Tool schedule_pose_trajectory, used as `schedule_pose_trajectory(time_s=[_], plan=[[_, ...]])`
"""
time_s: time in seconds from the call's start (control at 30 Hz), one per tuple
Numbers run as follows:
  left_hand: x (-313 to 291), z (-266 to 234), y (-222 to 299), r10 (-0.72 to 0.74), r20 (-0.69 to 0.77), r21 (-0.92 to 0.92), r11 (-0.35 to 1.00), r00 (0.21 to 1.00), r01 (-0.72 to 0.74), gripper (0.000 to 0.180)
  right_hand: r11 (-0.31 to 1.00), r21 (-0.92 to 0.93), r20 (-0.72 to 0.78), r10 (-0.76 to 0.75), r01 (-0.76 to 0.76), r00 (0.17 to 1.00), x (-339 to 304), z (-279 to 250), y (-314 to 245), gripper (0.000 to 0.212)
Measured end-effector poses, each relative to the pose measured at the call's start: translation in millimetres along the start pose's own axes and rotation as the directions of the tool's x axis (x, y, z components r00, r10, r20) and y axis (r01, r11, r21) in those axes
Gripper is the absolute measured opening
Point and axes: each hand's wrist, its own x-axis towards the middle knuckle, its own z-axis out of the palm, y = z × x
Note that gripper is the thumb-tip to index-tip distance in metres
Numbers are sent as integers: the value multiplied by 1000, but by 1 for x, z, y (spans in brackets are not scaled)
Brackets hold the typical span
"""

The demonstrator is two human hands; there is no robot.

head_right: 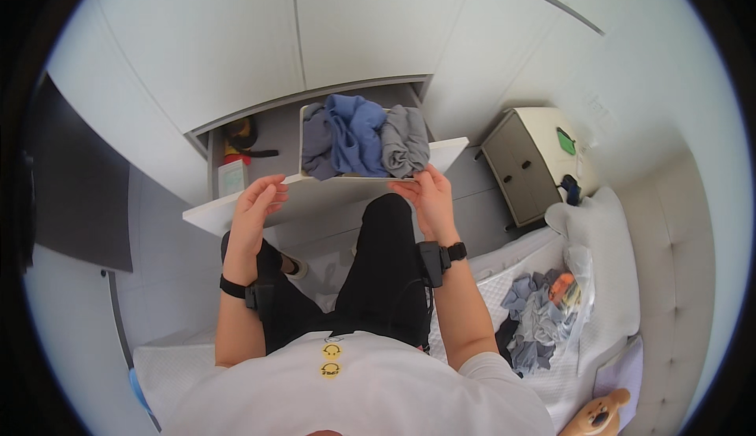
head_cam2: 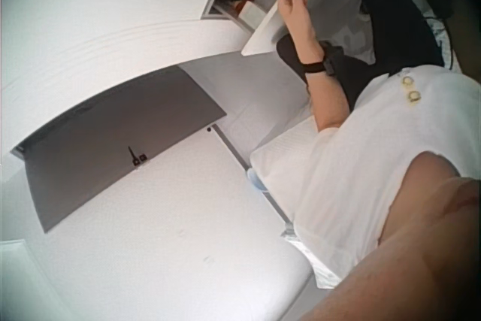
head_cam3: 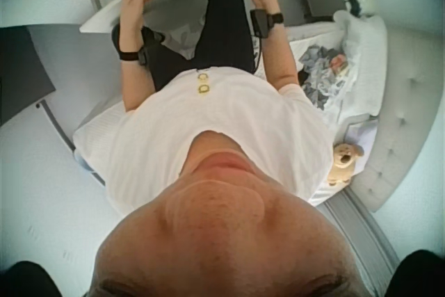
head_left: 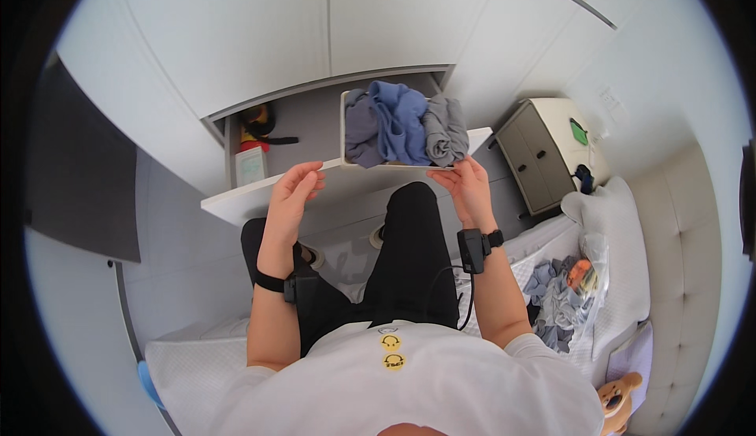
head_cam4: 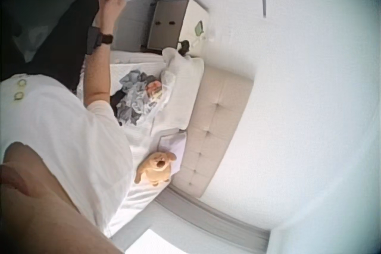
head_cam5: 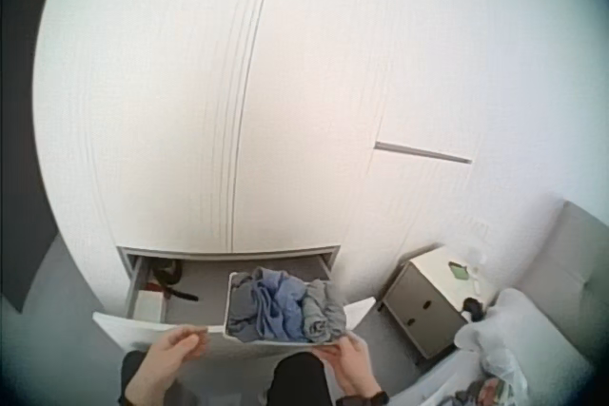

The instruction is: The person removes and handles various items from a dresser drawer including a plastic bin, a package, and a circular device, then interacts with a bottle and cloth on a bedside table.

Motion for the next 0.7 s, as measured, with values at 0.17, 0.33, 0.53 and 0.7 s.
schedule_pose_trajectory(time_s=[0.17, 0.33, 0.53, 0.7], plan=[[-4, -12, -2, -30, -54, -6, 1000, 998, 30, 44, 997, -60, 124, 51, -44, 991, 10, 42, 12, 29], [1, -22, -14, -4, -34, 31, 1000, 999, 5, 58, 996, -89, 142, 40, -27, 989, 10, 50, 22, 30], [3, -24, -15, -146, -30, -24, 989, 989, 145, 54, 965, -239, 191, 155, -108, 969, 10, 41, 20, 29], [2, -36, -25, -191, -101, -16, 982, 977, 190, 54, 858, -446, 187, 366, -253, 912, 7, 41, 18, 24]])
